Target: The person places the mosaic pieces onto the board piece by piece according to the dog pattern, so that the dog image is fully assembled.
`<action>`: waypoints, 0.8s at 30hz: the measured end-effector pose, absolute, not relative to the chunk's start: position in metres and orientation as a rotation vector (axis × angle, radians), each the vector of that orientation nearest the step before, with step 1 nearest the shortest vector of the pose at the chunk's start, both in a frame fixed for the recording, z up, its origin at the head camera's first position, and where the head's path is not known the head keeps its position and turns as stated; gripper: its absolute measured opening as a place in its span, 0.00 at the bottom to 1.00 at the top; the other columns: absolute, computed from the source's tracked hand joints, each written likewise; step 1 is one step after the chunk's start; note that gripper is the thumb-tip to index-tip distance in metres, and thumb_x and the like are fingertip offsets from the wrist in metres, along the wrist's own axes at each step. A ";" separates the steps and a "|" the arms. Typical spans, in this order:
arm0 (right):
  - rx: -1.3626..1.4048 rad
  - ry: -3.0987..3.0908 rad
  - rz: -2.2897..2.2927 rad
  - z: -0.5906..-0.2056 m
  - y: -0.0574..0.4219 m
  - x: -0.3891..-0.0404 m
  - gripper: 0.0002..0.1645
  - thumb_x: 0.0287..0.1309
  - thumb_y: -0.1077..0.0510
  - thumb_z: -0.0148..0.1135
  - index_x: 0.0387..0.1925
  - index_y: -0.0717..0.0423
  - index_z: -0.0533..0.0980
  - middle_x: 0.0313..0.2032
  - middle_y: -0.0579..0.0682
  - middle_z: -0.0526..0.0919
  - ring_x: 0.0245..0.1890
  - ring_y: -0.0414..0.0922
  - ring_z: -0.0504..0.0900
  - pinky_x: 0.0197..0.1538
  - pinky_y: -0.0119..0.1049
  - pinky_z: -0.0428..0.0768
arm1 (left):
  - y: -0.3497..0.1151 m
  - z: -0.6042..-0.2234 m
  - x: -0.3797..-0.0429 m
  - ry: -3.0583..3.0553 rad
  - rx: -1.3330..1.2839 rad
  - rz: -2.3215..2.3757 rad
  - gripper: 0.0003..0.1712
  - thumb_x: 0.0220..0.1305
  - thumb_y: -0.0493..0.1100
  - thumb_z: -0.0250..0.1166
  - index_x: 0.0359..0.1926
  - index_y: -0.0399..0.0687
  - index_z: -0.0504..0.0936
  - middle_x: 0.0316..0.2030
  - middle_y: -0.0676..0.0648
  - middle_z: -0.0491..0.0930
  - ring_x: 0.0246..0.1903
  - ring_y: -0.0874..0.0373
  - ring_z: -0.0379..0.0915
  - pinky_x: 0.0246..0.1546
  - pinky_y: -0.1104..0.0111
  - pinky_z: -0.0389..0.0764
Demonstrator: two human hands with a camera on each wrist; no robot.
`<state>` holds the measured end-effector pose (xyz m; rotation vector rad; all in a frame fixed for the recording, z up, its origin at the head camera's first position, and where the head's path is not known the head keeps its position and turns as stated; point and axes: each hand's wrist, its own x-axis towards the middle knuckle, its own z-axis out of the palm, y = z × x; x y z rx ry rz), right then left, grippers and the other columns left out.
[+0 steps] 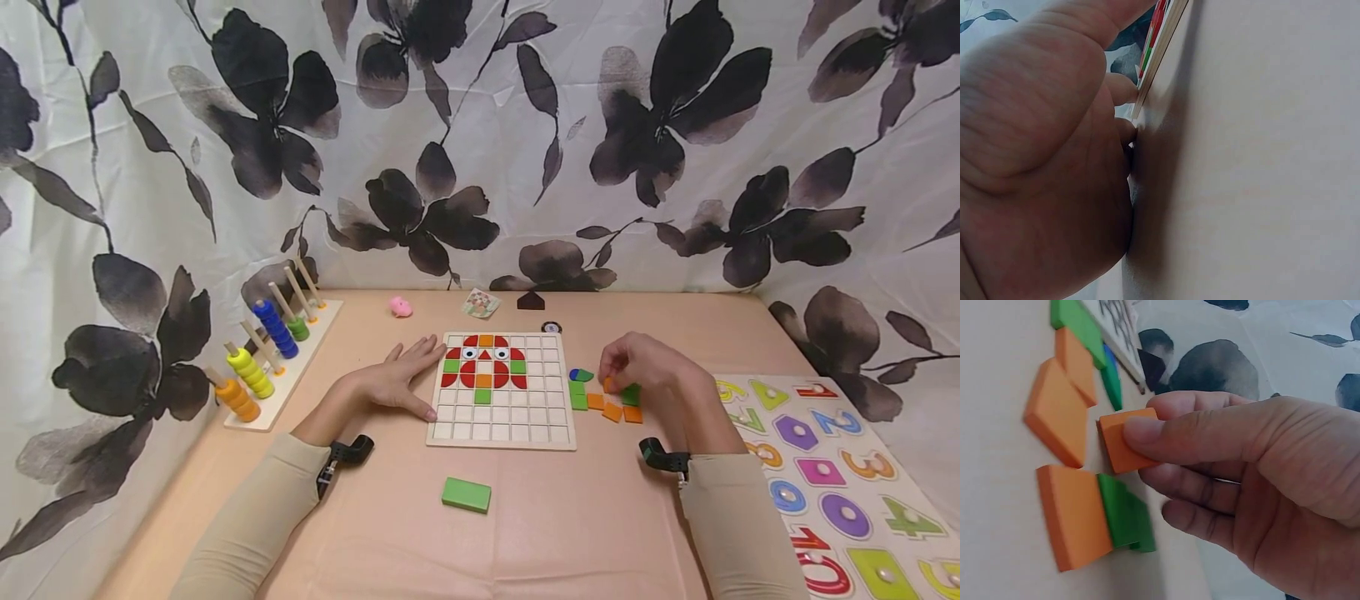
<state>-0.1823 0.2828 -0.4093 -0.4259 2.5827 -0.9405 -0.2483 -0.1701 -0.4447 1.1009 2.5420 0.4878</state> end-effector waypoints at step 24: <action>-0.905 2.586 -0.994 -0.413 0.134 -0.198 0.07 0.48 0.63 0.73 0.32 0.50 0.86 0.30 0.41 0.86 0.30 0.41 0.79 0.35 0.33 0.80 | -0.170 -0.444 -0.249 2.551 1.113 0.469 0.73 0.39 0.77 0.68 0.76 0.49 0.41 0.75 0.40 0.33 0.74 0.46 0.25 0.68 0.42 0.30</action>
